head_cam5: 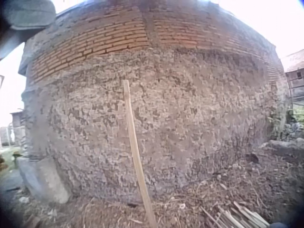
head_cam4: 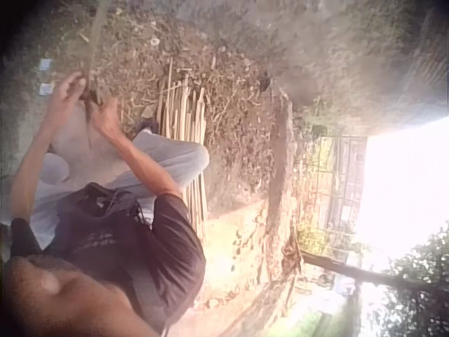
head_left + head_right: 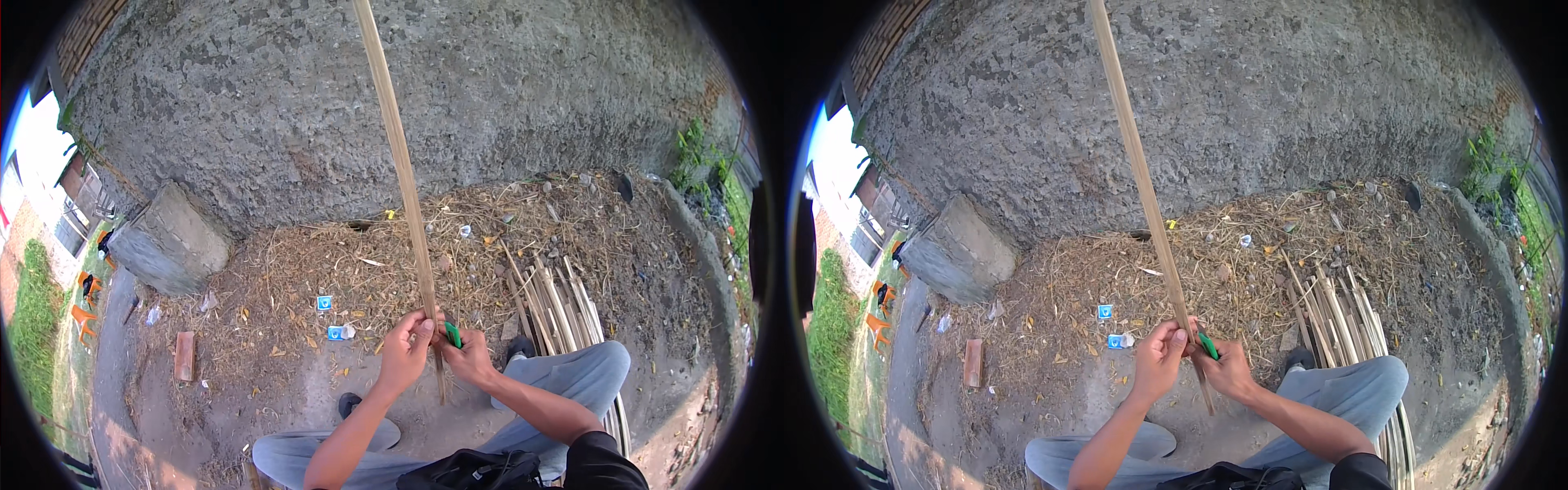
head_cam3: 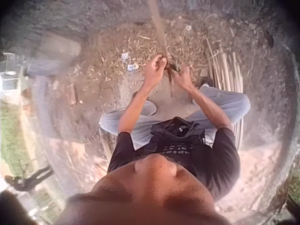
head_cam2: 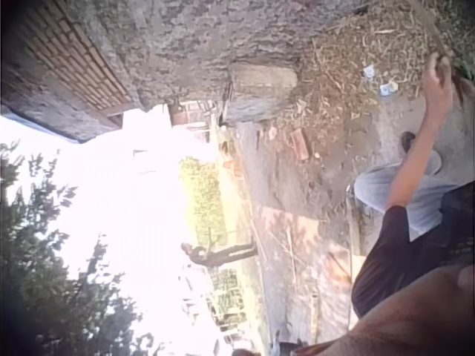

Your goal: The person holds a thin bamboo stick and repeatedly shaves along its length using a utility knife.

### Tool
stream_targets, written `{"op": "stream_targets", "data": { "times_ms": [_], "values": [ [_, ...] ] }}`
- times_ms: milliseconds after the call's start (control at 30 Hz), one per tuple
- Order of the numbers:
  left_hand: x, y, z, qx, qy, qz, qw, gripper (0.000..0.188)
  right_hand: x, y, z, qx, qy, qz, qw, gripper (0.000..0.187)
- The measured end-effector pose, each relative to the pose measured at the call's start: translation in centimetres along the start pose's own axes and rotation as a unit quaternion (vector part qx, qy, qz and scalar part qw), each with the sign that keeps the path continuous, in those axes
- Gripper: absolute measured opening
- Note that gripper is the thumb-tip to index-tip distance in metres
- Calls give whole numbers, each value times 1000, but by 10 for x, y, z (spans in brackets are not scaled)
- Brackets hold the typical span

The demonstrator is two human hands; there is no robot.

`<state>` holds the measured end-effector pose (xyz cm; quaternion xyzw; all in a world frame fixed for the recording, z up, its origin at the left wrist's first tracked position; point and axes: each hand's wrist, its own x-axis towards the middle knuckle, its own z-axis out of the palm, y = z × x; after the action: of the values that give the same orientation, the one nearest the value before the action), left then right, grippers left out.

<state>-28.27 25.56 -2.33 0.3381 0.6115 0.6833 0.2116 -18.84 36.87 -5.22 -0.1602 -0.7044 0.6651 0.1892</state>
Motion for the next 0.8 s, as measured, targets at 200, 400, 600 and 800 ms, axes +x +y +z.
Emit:
{"op": "stream_targets", "data": {
  "times_ms": [200,400,600,800],
  "values": [
    [18,21,-7,46,74,32,996,24,3,-24,-7,-59,19,7,998,25],
    [0,68,-41,-100,80,-147,981,22,10,0,-46,-37,130,-47,990,37],
    [-45,82,-46,-149,69,-309,937,28,0,-3,-50,-73,122,-82,986,36],
    [-78,41,-46,-216,50,-378,899,32,-19,-9,-27,-165,71,-152,972,28]
  ]
}}
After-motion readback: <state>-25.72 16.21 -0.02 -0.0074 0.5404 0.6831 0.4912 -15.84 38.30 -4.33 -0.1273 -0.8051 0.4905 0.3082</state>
